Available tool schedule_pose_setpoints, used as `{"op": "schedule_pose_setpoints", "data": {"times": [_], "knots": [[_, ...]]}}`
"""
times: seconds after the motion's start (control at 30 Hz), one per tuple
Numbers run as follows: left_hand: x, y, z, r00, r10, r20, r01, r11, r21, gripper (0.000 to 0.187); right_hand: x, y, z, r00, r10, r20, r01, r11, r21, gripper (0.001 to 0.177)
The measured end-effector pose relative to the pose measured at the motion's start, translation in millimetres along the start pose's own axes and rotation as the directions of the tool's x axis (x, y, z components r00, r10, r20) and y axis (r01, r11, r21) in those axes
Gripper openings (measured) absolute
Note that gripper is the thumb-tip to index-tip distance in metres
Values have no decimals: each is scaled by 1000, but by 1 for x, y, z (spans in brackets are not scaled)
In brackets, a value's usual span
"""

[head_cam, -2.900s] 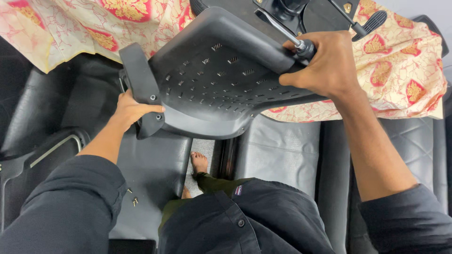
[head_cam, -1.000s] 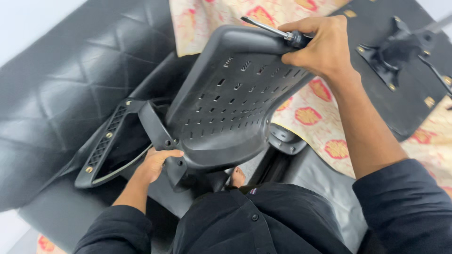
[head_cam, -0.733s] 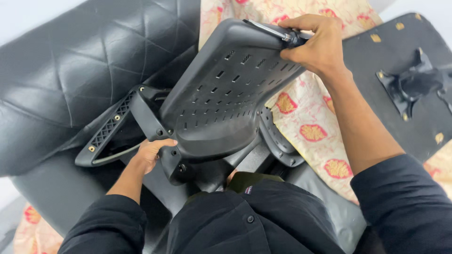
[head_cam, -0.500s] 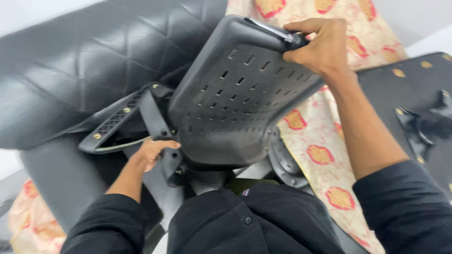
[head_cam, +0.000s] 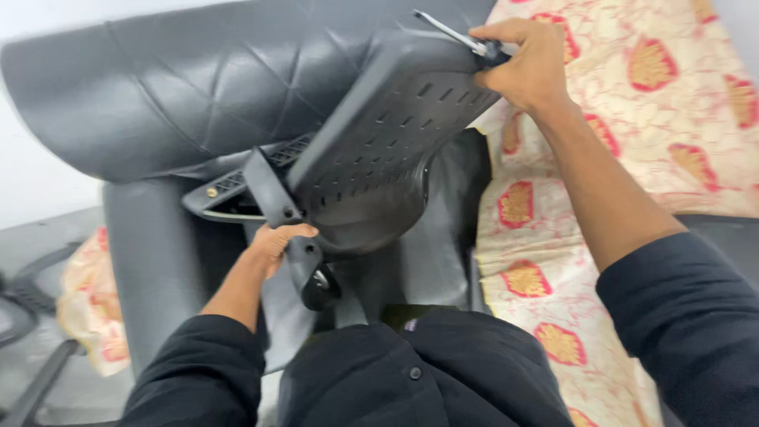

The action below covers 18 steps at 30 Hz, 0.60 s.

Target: The person assembles a black plastic chair by attaching the armrests to the seat using a screwdriver. They align the parts, insert screws, and tighten them to secure the armrests in place.

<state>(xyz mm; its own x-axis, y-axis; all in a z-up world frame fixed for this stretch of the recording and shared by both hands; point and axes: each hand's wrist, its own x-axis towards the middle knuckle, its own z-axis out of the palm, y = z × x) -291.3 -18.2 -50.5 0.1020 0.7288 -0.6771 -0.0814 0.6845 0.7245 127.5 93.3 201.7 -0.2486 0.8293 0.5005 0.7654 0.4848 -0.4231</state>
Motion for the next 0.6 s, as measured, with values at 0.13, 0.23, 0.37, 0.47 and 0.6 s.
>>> {"op": "schedule_pose_setpoints", "data": {"times": [0.13,0.23,0.37,0.47,0.6], "knots": [[7,-8,8,1000,5,2,-5,991,-135,57,-12,30,12,997,79,-16,-80,997,-18,49],[6,0,14,998,-20,-61,12,990,-139,62,-20,40,17,993,-4,-117,-7,995,-99,55],[1,8,12,995,-8,-102,-6,992,-128,65,-48,16,53,931,110,-348,-156,982,-107,61],[-4,2,21,999,20,-45,-27,983,-180,72,-86,-8,84,882,105,-459,-132,991,-27,59],[-8,3,18,994,40,-102,-57,983,-176,90,-147,-50,130,899,433,-65,-401,875,271,19]]}}
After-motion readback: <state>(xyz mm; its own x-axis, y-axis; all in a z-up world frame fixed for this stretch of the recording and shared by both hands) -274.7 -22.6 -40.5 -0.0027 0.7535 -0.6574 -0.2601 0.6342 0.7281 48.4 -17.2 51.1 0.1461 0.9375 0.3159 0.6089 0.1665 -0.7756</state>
